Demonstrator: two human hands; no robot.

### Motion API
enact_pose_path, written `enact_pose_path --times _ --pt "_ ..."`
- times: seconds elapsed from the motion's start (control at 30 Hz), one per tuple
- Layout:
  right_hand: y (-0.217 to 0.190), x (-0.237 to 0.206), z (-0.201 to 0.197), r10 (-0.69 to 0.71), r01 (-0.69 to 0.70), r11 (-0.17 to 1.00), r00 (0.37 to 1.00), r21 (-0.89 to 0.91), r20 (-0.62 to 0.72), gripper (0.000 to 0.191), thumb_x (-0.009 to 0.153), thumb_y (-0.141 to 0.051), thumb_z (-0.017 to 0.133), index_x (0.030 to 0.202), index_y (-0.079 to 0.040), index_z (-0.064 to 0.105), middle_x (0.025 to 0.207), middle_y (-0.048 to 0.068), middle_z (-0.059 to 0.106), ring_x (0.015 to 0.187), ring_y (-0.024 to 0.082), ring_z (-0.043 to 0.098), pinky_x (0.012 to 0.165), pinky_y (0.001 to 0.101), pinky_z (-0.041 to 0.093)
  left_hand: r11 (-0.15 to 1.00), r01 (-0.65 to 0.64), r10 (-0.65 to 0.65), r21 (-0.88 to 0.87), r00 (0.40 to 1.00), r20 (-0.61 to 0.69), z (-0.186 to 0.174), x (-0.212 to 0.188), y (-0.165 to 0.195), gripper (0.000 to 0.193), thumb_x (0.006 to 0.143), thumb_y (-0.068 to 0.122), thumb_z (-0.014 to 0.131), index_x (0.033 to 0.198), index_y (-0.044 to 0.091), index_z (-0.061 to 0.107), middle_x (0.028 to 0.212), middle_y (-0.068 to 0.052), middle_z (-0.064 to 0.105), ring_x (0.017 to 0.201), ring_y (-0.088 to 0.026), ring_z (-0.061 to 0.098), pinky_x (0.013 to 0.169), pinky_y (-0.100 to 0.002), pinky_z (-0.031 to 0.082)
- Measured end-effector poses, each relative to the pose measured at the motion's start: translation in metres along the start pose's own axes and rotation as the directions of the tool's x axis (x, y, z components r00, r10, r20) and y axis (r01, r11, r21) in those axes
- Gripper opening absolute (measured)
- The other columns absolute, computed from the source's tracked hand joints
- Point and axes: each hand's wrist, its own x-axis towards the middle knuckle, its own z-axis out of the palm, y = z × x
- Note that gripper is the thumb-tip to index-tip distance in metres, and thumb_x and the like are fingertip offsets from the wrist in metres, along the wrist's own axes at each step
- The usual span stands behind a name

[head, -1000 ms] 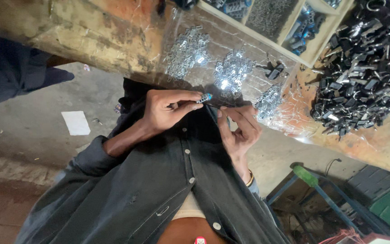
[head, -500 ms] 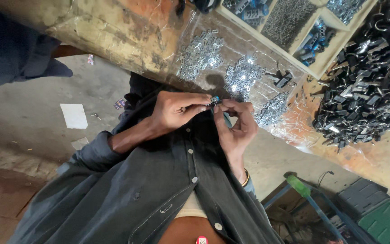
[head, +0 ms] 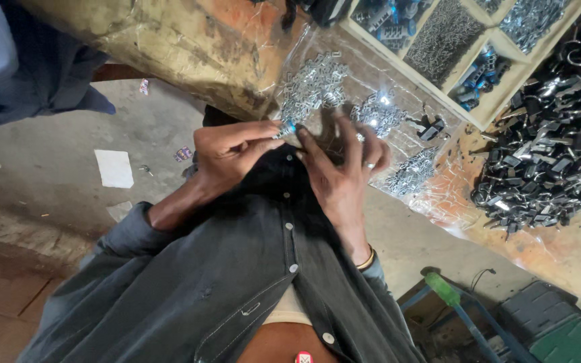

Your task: The person sits at a workbench assembling small metal whistles. They pick a metal whistle body, insert a small blue plastic component into it, press and twist the parts together by hand to seat them, and place the finished whistle into a compartment of a wooden sorting tray, repeating the cycle with parts taken from piles and trays on the bench.

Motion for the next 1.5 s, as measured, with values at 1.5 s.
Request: enact_pose_path --times 1.5 --pt "0.033 -0.041 -0.002 0.065 -0.063 0.997 0.997 0.05 -0.045 0.022 0.09 -0.008 0.083 0.109 -0.015 0.076 0.111 -0.001 0.073 0.11 0.024 0.061 0.106 0.0414 0.031 0.99 -0.048 0.079 -0.132 0.968 0.24 0.036 0.004 -0.003 0.021 0.093 0.004 0.082 0.113 0.001 0.076 0.115 -0.01 0.078 0.097 -0.014 0.077 0.075 -0.026 0.062"
